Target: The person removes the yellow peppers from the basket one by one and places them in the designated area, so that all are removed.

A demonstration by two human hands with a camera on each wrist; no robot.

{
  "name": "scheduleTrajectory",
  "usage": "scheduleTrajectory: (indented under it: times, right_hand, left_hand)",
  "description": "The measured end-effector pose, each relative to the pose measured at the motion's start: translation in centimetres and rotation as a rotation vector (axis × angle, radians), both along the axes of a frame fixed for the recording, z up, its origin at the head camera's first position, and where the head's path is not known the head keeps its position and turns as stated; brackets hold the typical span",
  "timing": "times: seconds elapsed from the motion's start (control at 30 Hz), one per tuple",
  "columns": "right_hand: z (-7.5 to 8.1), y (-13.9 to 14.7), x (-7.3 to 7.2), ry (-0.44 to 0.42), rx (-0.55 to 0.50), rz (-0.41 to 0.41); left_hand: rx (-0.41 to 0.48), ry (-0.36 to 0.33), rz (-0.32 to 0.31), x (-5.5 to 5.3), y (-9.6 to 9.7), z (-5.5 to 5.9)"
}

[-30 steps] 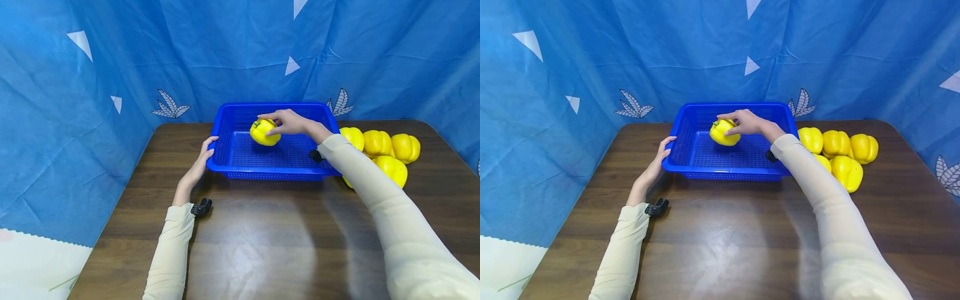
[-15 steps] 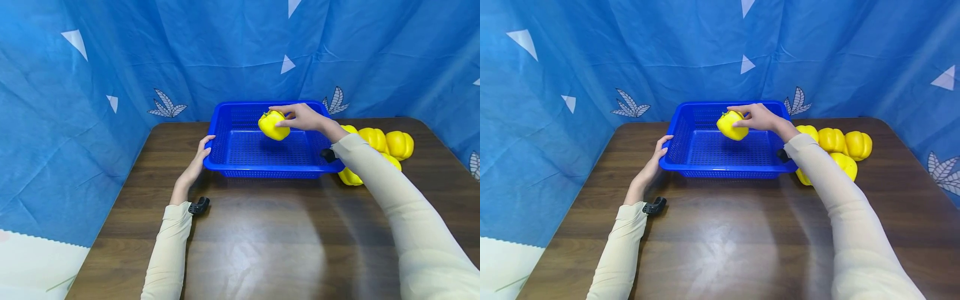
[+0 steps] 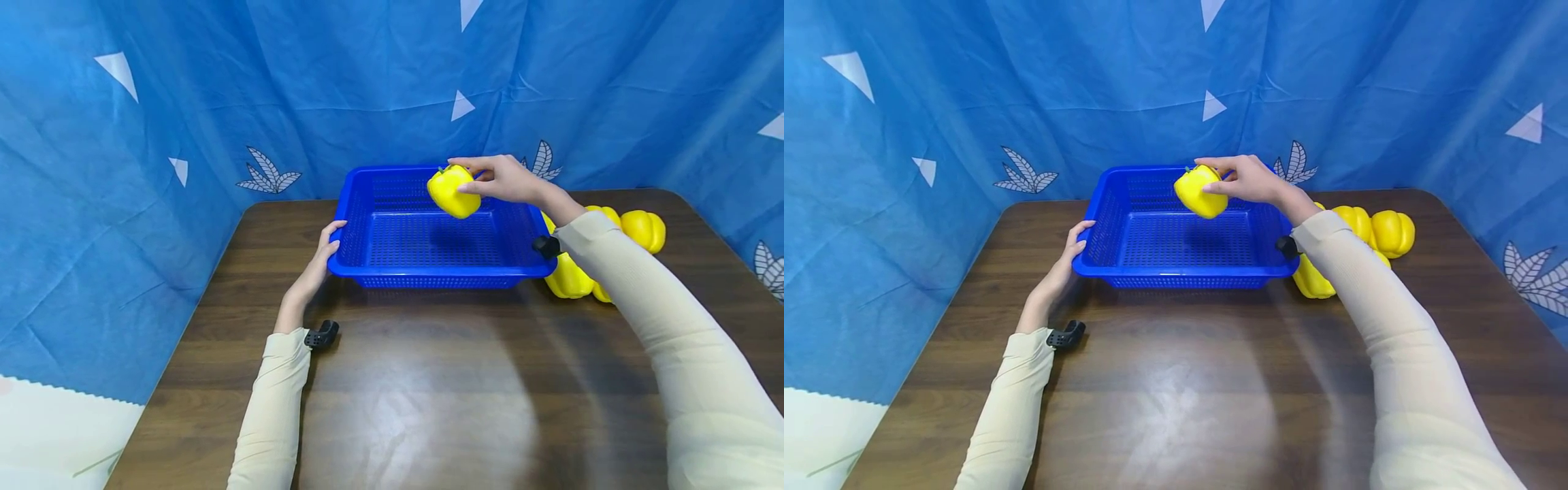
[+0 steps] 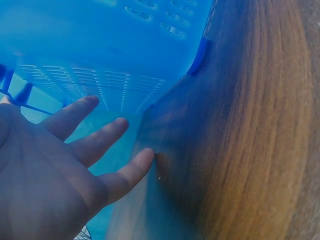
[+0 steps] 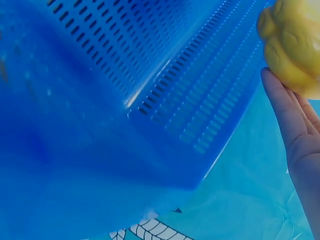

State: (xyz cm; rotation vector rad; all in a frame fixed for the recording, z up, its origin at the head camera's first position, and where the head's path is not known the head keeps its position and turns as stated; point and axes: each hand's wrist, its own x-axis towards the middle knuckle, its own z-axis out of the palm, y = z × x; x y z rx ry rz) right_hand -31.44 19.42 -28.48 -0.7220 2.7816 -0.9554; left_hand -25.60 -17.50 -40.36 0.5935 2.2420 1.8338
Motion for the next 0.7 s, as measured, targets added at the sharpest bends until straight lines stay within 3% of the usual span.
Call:
scheduleTrajectory:
  times: [0.7]
  right_hand:
    - [1.8,2.5,1.7,-0.043,-0.049,-0.061]
  left_hand:
    - [0.006,-0.008,-0.010,0.0,-0.1,0.0]
